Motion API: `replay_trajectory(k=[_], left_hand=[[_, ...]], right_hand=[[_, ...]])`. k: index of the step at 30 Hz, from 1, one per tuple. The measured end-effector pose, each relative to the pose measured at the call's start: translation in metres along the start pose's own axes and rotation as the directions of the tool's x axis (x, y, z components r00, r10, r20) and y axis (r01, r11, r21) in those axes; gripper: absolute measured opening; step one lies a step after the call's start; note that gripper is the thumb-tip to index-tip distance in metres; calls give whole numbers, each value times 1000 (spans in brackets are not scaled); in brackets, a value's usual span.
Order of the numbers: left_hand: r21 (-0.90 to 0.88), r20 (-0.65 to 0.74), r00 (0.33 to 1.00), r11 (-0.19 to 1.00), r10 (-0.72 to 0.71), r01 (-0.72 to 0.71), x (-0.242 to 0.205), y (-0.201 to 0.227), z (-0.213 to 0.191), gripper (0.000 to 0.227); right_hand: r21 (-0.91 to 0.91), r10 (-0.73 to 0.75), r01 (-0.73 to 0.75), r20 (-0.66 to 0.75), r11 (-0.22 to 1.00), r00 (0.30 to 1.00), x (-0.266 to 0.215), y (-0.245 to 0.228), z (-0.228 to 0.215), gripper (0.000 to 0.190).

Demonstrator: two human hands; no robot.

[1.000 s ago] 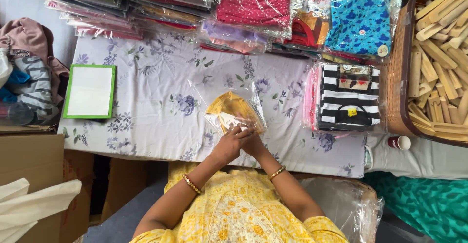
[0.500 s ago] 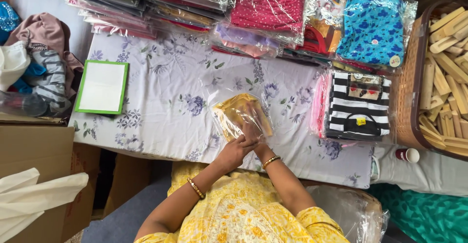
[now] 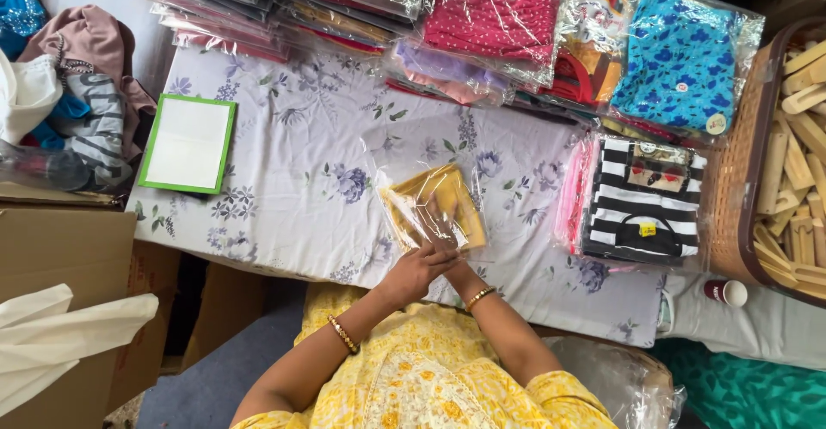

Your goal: Folding and placing clothes into plastic bags for packaging in a workshop setting.

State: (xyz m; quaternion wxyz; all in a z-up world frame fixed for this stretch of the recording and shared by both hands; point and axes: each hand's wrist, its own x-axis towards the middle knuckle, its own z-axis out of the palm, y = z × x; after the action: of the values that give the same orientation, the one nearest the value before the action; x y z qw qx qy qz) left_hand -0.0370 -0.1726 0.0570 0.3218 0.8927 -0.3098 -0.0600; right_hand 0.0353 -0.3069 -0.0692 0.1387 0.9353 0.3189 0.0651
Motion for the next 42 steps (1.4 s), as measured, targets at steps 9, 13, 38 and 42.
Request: replay_trajectory(k=[9, 13, 38, 42], left_hand=[[-106, 78, 997, 994, -13, 21, 4, 12, -22, 83], [-60, 42, 999, 998, -18, 21, -1, 3, -15, 82], [-148, -103, 994, 987, 40, -55, 16, 19, -44, 69], [-158, -132, 990, 984, 58, -79, 21, 28, -59, 70]], right_hand=[[707, 129, -173, 116, 686, 985, 37, 3, -13, 80], [604, 132, -78, -45, 794, 990, -2, -6, -4, 79], [704, 340, -137, -157, 697, 927, 89, -3, -5, 54], [736, 301, -9, -265, 677, 916, 122, 2, 15, 51]])
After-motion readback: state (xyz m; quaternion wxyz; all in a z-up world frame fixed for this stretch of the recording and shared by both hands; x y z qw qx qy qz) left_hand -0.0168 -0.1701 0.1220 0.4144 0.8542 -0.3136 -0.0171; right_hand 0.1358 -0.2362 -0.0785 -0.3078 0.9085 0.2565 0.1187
